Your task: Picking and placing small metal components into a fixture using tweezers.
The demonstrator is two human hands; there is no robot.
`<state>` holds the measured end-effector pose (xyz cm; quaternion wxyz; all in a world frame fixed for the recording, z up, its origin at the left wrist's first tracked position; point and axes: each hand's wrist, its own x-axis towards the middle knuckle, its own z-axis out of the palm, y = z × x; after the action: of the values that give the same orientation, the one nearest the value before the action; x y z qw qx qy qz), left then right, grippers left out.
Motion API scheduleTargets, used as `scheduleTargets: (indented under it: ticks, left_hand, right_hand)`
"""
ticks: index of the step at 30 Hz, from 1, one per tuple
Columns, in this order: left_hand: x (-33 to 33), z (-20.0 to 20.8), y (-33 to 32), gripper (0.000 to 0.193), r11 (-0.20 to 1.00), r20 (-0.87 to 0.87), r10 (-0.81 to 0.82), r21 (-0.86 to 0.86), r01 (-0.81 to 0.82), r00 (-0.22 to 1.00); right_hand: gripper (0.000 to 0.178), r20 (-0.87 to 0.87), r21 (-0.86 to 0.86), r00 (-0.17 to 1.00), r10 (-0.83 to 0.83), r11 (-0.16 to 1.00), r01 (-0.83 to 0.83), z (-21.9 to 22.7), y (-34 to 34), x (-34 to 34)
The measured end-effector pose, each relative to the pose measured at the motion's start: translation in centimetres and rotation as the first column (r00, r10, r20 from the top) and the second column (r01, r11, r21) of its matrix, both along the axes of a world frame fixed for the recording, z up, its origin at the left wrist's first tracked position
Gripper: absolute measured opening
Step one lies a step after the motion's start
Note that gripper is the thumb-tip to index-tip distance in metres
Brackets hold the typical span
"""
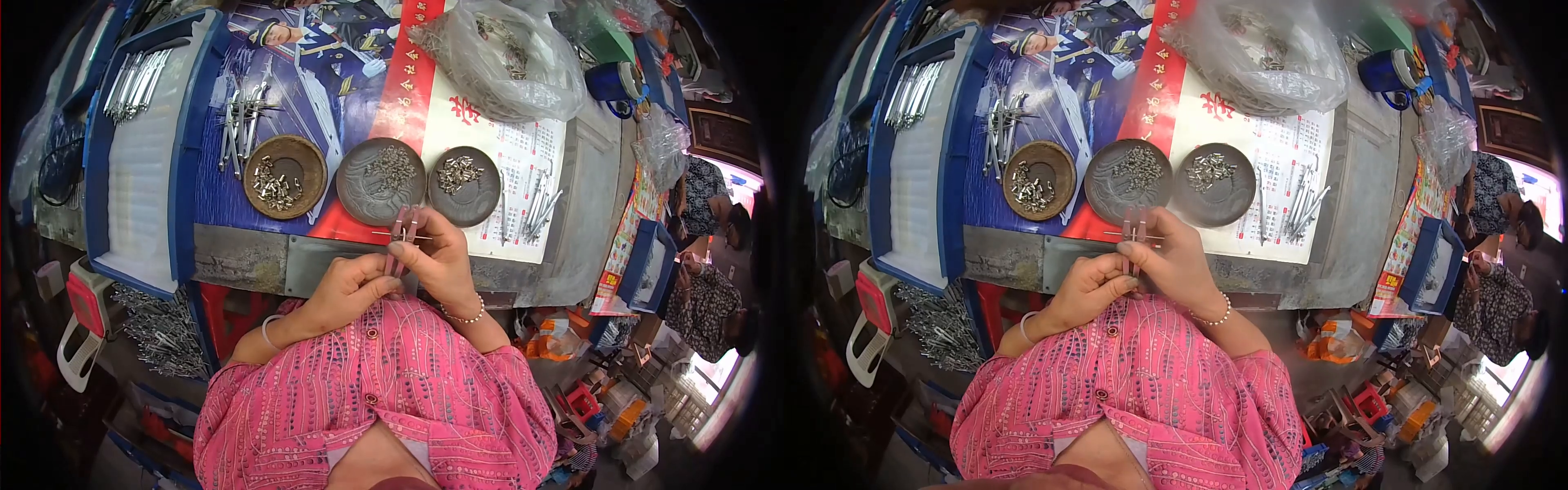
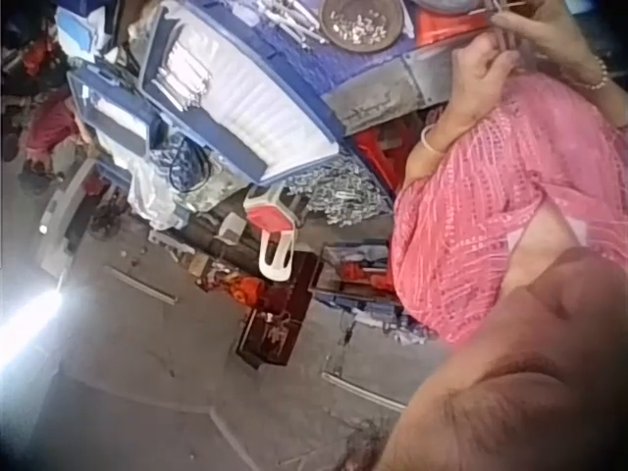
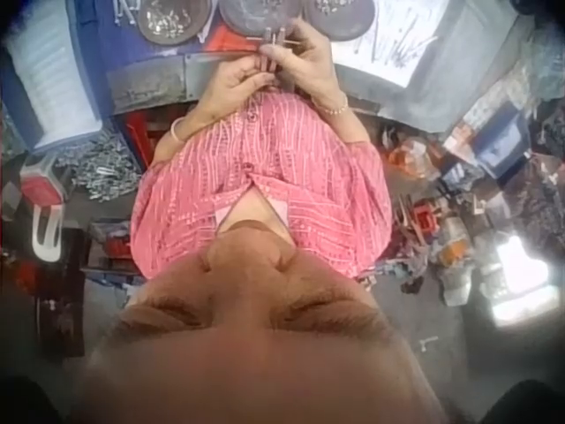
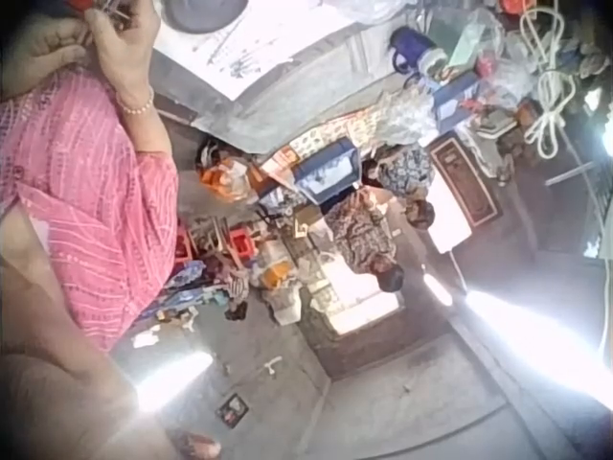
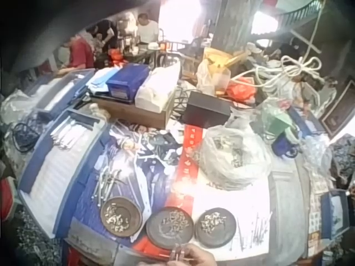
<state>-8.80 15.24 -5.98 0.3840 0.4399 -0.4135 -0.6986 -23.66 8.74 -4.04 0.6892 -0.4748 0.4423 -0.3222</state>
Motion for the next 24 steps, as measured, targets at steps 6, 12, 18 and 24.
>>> scheduleTargets:
  ticks: [6, 12, 18, 24]
  left_hand:
    - [0.0, -0.3, 0.1, 0.014, 0.998, -0.024, -0.029, 0.053, 0.030, 0.999]
    - [0.2, 0.0, 0.0, 0.013, 0.997, -0.010, -0.033, 0.063, 0.033, 0.999]
    - [0.2, 0.3, -0.2, 0.014, 0.998, -0.012, -0.030, 0.059, 0.031, 0.999]
    - [0.3, 0.3, -0.2, 0.014, 0.999, 0.018, -0.041, 0.031, 0.040, 0.999]
  right_hand:
    - [0.012, 0.043, 0.026, 0.991, 0.125, 0.992, -0.126, -1.4, -0.2, -1.0]
    - [0.018, 0.018, 0.091, 0.986, 0.166, 0.982, -0.167, -1.1, -0.6, -1.3]
    - [0.017, -0.007, 0.020, 0.995, 0.097, 0.995, -0.097, -0.8, -0.3, -0.7]
    - [0.011, -0.010, -0.047, 0.999, 0.049, 0.998, -0.049, -0.2, 0.0, -0.3]
